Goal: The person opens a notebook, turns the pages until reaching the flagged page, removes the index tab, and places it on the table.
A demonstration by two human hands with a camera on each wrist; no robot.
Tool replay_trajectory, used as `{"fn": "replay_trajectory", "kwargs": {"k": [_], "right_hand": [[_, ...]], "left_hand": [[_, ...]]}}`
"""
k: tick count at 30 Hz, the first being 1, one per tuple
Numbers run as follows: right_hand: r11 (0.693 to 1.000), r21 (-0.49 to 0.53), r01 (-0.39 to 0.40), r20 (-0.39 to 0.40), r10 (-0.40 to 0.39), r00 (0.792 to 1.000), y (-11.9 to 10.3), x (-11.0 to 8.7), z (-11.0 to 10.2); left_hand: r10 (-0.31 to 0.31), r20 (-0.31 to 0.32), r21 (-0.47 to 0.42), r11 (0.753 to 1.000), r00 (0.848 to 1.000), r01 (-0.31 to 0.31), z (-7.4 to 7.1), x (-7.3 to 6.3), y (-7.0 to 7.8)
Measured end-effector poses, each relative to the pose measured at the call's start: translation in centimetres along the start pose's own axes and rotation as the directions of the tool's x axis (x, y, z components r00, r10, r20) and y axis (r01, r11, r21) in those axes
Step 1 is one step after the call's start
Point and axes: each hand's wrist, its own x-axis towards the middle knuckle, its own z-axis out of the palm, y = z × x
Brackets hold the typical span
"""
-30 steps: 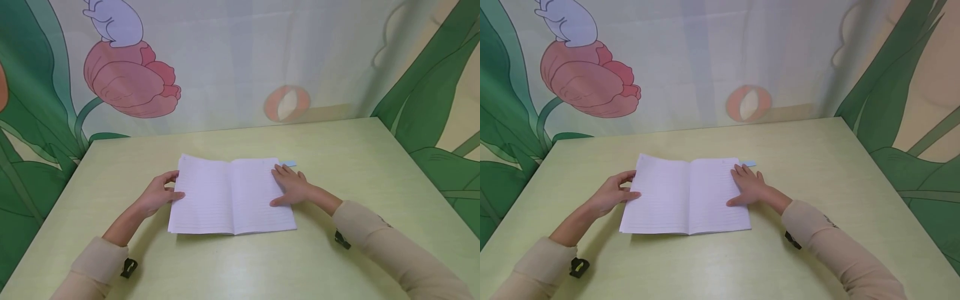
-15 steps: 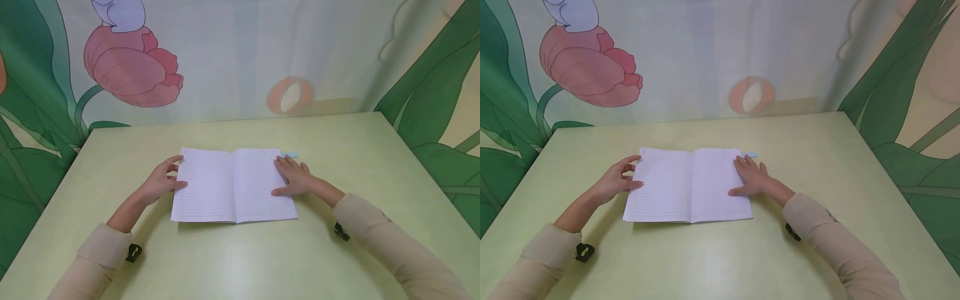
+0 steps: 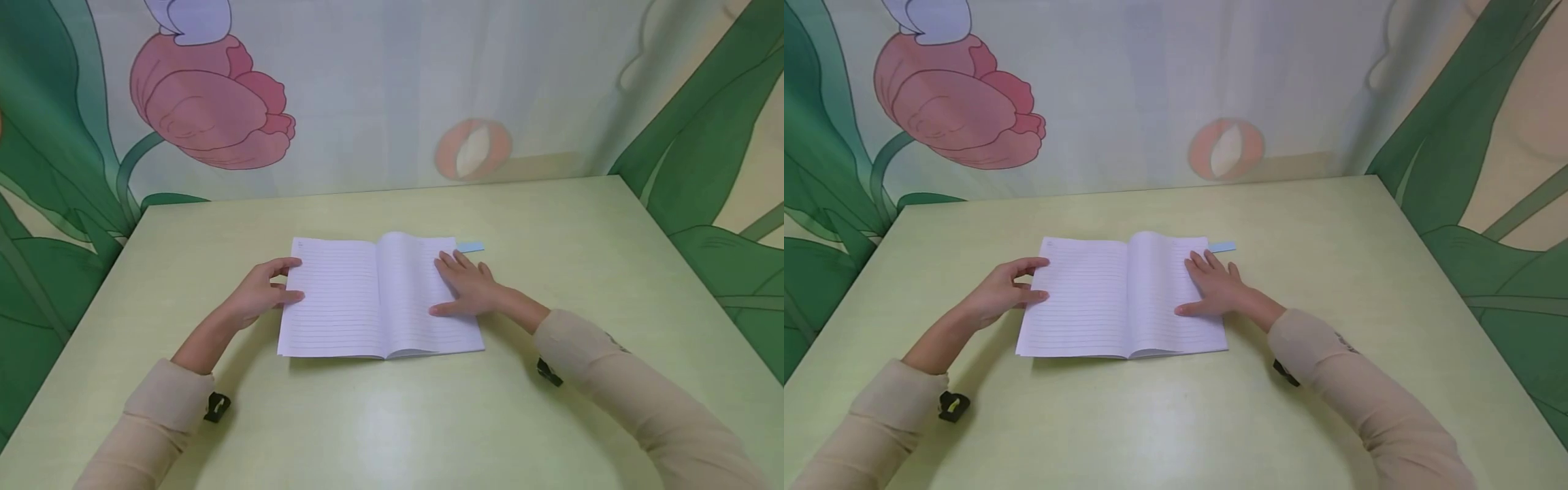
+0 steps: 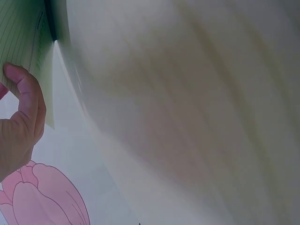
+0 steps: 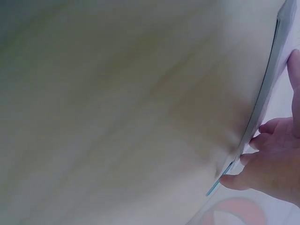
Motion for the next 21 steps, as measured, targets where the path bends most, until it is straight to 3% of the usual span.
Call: {"fn": "replay_trajectory", "kwargs": {"k": [12, 21], "right_hand": [[1.000, -0.027, -0.009, 0.043, 0.010, 0.999, -2.4, 1.1, 0.4], [0.996, 0.077, 0.033, 0.050, -0.037, 0.998, -3.9, 2.1, 0.6]], "left_hand": [[-0.008, 0.001, -0.006, 1.000, 1.000, 0.008, 0.0, 0.0, 0.0], [-0.001, 0.000, 0.004, 1.000, 1.000, 0.001, -0.1, 0.0, -0.2]]}}
